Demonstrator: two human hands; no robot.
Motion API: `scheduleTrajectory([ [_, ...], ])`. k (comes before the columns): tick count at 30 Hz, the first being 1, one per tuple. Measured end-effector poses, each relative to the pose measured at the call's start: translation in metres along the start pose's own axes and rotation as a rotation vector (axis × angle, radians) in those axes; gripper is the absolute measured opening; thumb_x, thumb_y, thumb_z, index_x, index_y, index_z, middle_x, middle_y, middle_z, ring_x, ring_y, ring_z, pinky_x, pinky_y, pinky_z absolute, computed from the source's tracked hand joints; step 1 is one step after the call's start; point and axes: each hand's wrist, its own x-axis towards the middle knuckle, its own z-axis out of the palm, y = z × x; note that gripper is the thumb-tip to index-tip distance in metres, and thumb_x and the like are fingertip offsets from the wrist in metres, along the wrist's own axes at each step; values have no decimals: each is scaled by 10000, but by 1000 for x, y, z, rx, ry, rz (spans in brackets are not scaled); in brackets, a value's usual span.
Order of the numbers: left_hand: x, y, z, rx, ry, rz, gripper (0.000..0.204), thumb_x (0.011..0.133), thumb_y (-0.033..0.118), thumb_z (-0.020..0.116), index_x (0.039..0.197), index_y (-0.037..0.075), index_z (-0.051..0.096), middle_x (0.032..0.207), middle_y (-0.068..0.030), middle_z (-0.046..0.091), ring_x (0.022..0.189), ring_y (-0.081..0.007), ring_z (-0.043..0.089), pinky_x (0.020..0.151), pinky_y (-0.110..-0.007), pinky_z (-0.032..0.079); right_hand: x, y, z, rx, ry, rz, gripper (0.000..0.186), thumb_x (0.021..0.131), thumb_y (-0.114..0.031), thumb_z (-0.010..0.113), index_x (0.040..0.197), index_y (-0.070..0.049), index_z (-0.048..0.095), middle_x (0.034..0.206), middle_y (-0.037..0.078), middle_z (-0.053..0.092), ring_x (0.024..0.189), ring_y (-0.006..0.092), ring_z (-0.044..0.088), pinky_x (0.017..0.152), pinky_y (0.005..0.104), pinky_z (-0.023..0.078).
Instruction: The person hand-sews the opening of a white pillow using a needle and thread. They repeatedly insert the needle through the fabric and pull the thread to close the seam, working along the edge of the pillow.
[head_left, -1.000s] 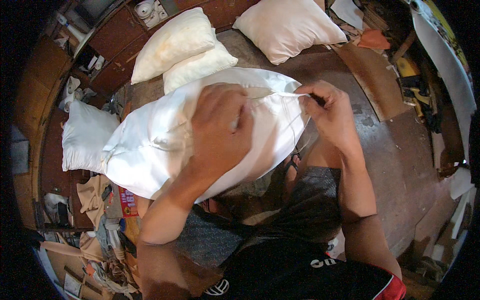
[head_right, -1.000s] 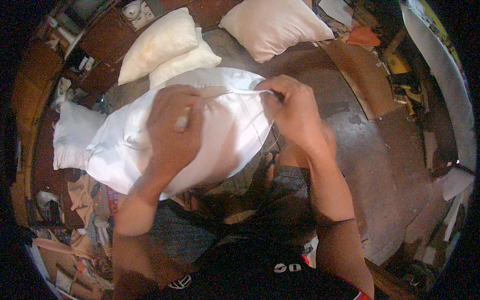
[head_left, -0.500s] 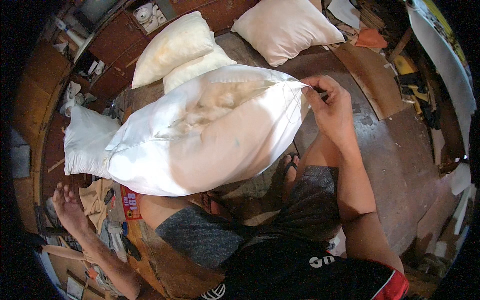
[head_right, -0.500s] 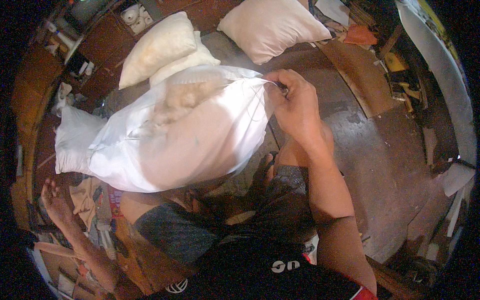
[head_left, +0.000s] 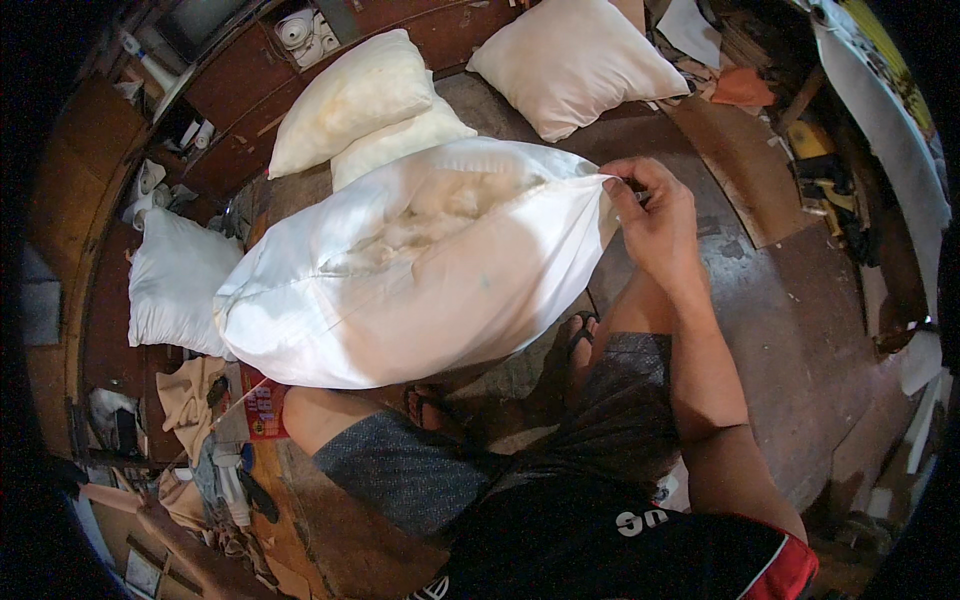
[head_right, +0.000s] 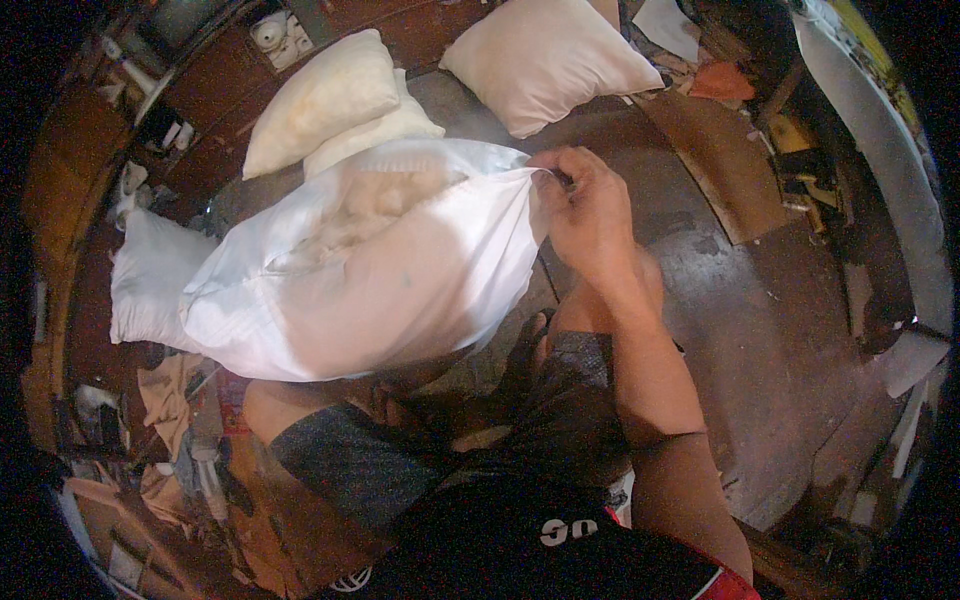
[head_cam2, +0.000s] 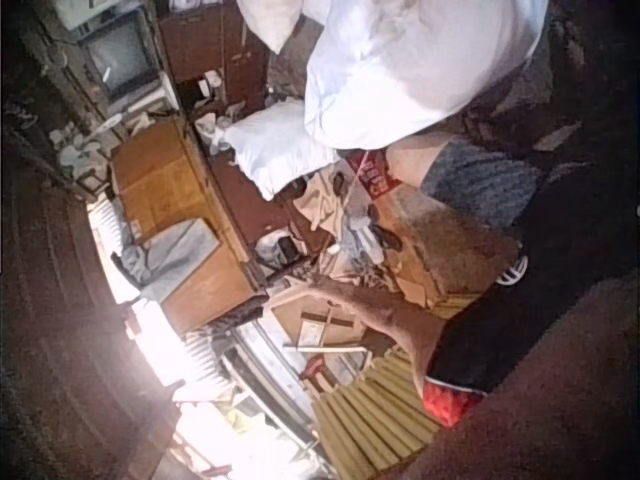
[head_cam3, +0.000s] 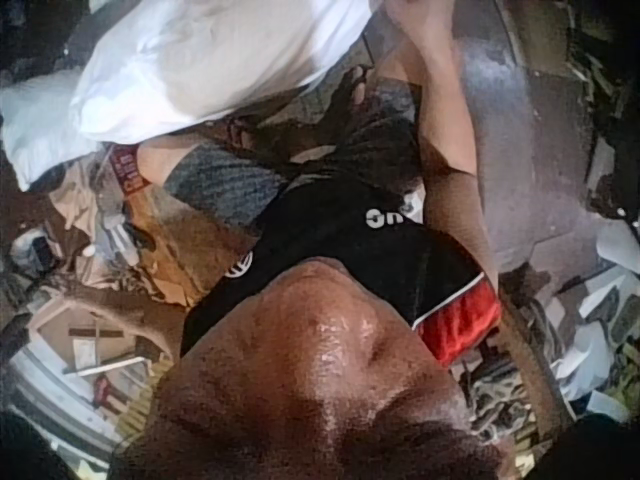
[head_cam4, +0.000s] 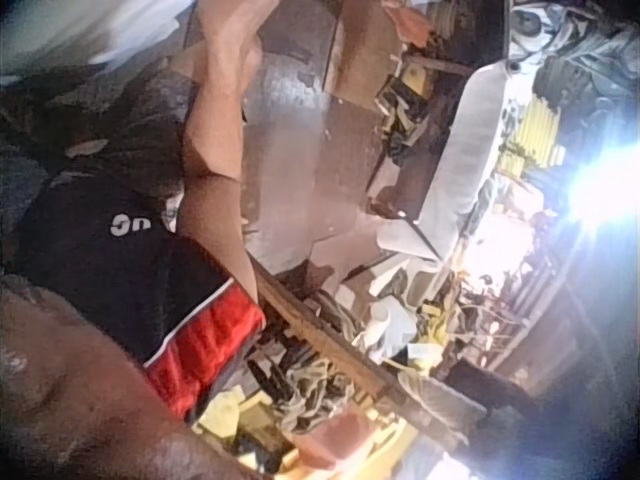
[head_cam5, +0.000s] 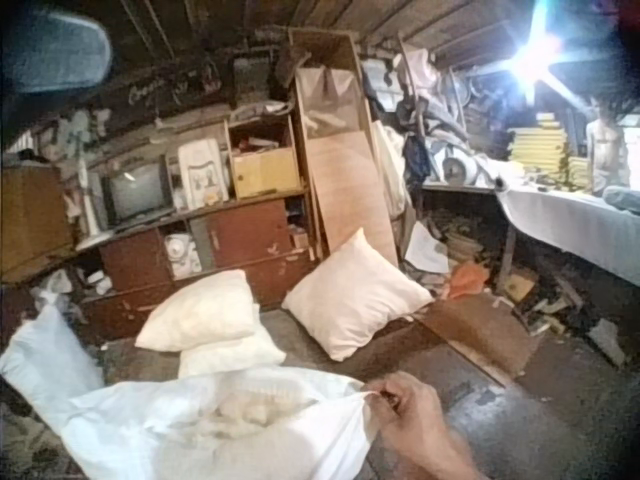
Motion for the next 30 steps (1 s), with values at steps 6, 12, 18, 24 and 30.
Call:
scheduleTrajectory([
  [6, -5, -4, -28, 67, 44, -33, 258, 1043, 224, 572, 1184, 8, 571, 1043, -86, 628, 892, -150, 605, 769, -297, 539, 1, -3, 4, -44, 19, -81, 137, 889, -70, 640, 991, -29, 721, 930, 171, 679, 840, 345, 671, 764, 393, 518],
  [12, -25, -1, -34, 149, -41, -67, 259, 1034, 244, 593, 1170, 25, 570, 1025, -72, 625, 873, -141, 599, 733, -278, 528, -1, -10, 8, -6, 103, -79, 140, 884, -59, 632, 993, -34, 717, 899, 170, 662, 835, 350, 662, 760, 390, 513],
  [18, -139, -9, 16, 259, -545, -92, 262, 1025, 264, 615, 1155, 42, 569, 1008, -59, 622, 853, -131, 593, 697, -259, 517, -3, -10, -17, -88, 63, -81, 183, 863, -51, 590, 997, -27, 713, 909, 166, 663, 852, 355, 657, 771, 393, 516],
  [24, -454, -27, 111, -11, -923, 155, 289, 968, 316, 697, 1075, 82, 564, 950, -56, 595, 822, -163, 582, 662, -277, 482, -4, -22, -18, -176, 226, -295, 221, 873, -29, 576, 1049, -1, 705, 986, 120, 691, 922, 242, 653, 839, 335, 499],
  [30, -608, -90, 161, -43, -1418, 566, 53, 920, 60, 679, 935, 45, 631, 854, -117, 643, 809, -256, 616, 716, -372, 511, -65, -104, -14, 590, -526, -376, 285, 831, -60, 776, 1101, -21, 694, 1121, 147, 702, 1002, 317, 686, 904, 401, 539],
])
